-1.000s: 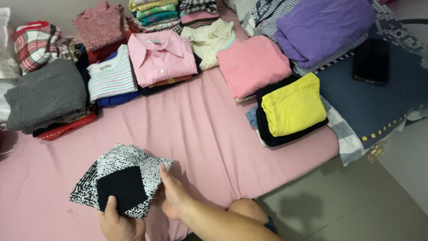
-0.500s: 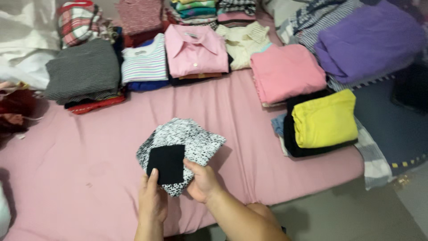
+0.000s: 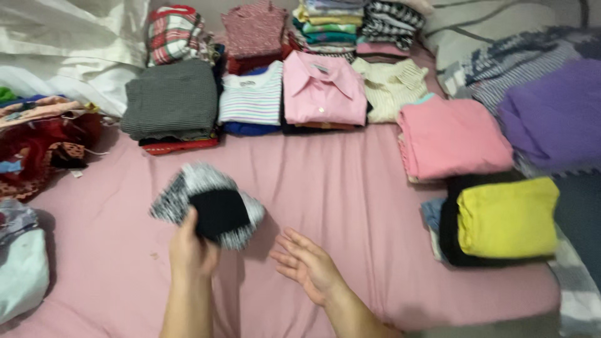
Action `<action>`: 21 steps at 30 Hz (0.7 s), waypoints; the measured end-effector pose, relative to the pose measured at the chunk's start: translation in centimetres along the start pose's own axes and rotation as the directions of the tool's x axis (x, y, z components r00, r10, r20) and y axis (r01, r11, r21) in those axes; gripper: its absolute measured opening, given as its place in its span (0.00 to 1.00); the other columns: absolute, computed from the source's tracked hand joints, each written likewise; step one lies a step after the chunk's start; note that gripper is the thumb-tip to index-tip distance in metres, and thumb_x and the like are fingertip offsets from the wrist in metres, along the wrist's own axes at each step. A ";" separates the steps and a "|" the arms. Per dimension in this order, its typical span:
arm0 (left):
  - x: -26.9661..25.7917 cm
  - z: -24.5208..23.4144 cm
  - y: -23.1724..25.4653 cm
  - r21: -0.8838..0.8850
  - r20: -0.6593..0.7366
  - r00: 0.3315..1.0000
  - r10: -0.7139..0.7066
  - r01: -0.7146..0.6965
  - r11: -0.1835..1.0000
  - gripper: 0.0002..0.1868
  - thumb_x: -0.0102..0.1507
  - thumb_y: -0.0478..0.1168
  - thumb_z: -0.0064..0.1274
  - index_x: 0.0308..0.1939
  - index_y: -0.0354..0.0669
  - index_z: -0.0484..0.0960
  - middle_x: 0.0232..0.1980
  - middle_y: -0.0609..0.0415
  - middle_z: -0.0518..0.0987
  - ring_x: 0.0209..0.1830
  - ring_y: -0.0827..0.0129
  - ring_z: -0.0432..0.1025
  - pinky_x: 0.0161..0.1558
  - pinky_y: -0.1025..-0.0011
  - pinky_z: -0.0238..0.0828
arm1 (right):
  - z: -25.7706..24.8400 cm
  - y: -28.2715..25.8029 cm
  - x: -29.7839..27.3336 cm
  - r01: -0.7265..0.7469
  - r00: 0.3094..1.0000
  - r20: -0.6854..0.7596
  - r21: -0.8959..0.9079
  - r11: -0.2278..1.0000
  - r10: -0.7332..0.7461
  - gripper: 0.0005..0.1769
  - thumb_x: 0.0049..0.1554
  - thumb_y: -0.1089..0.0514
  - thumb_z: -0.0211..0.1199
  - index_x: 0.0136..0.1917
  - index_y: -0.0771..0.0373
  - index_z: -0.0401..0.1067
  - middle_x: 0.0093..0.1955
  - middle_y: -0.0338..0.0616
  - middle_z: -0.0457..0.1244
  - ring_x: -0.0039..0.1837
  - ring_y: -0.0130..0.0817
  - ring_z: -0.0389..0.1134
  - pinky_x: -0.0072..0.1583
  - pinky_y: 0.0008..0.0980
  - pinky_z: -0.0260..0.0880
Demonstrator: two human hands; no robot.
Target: The person folds several garments one by one on a bed, including a striped tank top, a patterned top, plaid pants, a green top, and a blue top. Each item is smoothed, folded into a compact rectangle, and placed into a growing stack.
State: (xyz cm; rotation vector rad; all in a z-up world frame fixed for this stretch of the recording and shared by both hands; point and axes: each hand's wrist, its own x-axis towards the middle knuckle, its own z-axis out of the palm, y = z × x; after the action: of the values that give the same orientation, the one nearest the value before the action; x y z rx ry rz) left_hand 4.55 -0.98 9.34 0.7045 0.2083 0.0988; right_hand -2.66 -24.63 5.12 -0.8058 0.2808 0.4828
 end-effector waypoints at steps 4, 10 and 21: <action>9.2 3.9 4.3 -0.106 0.216 0.942 0.258 -0.240 0.965 0.25 0.74 0.45 0.39 0.71 0.33 0.67 0.70 0.44 0.73 0.71 0.54 0.68 0.75 0.56 0.62 | -1.2 -0.1 0.3 0.030 0.999 0.017 -0.111 0.993 -0.029 0.32 0.61 0.56 0.53 0.77 0.61 0.56 0.77 0.51 0.59 0.70 0.44 0.67 0.69 0.44 0.66; 26.0 5.6 6.9 -0.217 0.184 0.889 0.420 -0.380 0.899 0.26 0.74 0.47 0.46 0.70 0.34 0.67 0.67 0.44 0.76 0.66 0.54 0.73 0.70 0.50 0.67 | -5.9 1.2 3.1 -0.021 0.999 0.023 -0.145 0.989 0.024 0.30 0.60 0.58 0.55 0.75 0.59 0.59 0.74 0.50 0.62 0.68 0.44 0.69 0.67 0.44 0.68; 35.4 -5.1 0.7 0.193 -0.249 0.912 0.326 -0.283 0.939 0.22 0.69 0.40 0.52 0.64 0.44 0.63 0.58 0.44 0.74 0.45 0.55 0.75 0.41 0.54 0.84 | -11.4 1.7 5.4 -0.065 0.997 0.020 -0.206 0.976 0.071 0.32 0.60 0.60 0.55 0.76 0.57 0.55 0.73 0.54 0.62 0.69 0.45 0.70 0.67 0.44 0.70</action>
State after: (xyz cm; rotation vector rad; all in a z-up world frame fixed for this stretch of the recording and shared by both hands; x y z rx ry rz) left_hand 37.87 8.45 0.43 0.8731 0.3769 0.4895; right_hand 0.49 -30.46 -5.72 -0.9920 0.2363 0.5931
